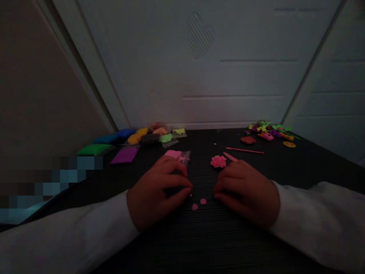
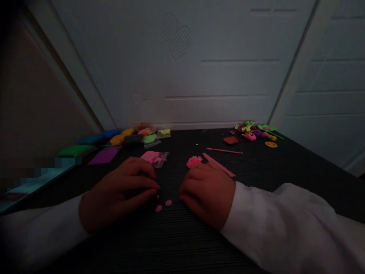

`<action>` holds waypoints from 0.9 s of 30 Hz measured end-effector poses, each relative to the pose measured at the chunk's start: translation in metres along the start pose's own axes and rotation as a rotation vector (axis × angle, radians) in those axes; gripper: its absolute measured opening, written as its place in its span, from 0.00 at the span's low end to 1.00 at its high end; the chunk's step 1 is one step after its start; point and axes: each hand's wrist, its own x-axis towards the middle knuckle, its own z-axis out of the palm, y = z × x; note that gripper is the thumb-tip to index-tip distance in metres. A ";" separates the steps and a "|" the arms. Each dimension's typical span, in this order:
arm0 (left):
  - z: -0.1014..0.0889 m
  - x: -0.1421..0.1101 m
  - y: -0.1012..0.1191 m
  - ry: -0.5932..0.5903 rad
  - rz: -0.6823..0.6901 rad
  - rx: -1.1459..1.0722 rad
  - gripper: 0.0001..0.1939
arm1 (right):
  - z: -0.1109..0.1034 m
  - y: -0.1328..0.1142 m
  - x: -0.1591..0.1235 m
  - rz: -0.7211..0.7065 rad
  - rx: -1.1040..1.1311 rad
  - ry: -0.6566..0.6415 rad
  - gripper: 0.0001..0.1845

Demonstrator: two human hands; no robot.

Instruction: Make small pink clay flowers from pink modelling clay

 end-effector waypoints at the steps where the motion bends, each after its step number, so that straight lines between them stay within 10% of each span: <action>1: 0.000 -0.001 -0.001 -0.014 0.006 -0.001 0.07 | 0.001 0.001 -0.002 0.011 0.003 -0.029 0.07; 27: 0.004 -0.005 0.000 -0.124 -0.079 -0.081 0.07 | 0.005 -0.012 -0.017 0.114 0.026 0.094 0.10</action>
